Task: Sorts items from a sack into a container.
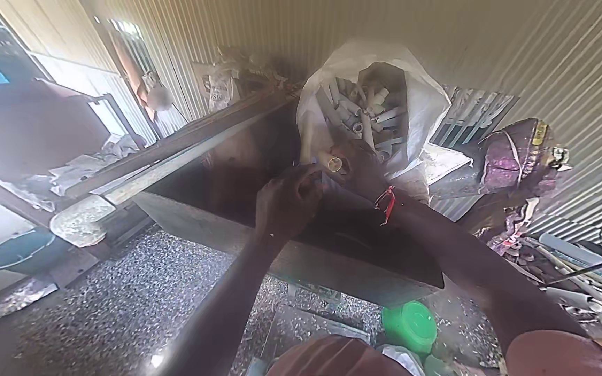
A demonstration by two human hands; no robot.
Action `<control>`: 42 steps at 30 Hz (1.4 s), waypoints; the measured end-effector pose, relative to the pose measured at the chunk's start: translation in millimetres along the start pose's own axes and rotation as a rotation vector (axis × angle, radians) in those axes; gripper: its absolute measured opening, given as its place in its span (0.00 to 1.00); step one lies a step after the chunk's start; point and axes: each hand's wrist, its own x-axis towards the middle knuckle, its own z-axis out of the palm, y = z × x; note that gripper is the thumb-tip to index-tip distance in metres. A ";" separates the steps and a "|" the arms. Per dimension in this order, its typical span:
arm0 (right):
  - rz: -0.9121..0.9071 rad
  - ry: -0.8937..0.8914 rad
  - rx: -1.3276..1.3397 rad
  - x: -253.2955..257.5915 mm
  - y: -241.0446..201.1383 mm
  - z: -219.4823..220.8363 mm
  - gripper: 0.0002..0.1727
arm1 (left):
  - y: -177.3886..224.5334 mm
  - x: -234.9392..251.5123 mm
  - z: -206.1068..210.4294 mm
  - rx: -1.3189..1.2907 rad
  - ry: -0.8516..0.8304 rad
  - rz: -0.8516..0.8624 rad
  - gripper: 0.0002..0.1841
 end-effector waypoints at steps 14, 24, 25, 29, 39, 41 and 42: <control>0.021 0.011 0.030 0.5 5.5 -10.9 0.16 | 56.8 -2.8 36.6 0.179 -0.145 -0.135 0.35; 0.079 0.035 0.194 -9.0 14.1 -16.6 0.22 | 59.4 16.9 34.7 -0.010 -0.069 -0.056 0.15; 0.079 0.072 0.196 -9.8 15.5 -15.8 0.21 | 60.7 14.6 36.8 0.040 -0.004 0.028 0.14; 0.139 0.164 0.299 -6.2 14.5 -15.6 0.18 | 55.1 11.2 43.4 0.143 0.290 0.363 0.10; 0.147 0.067 0.691 -6.3 17.2 -6.9 0.11 | 62.4 7.7 49.5 0.131 0.526 0.625 0.06; 0.109 0.058 0.725 -17.9 35.3 28.8 0.12 | 61.2 10.2 51.4 0.115 0.549 0.612 0.05; 0.101 0.050 0.730 -21.9 43.1 43.6 0.11 | 61.1 12.0 52.3 0.104 0.564 0.604 0.05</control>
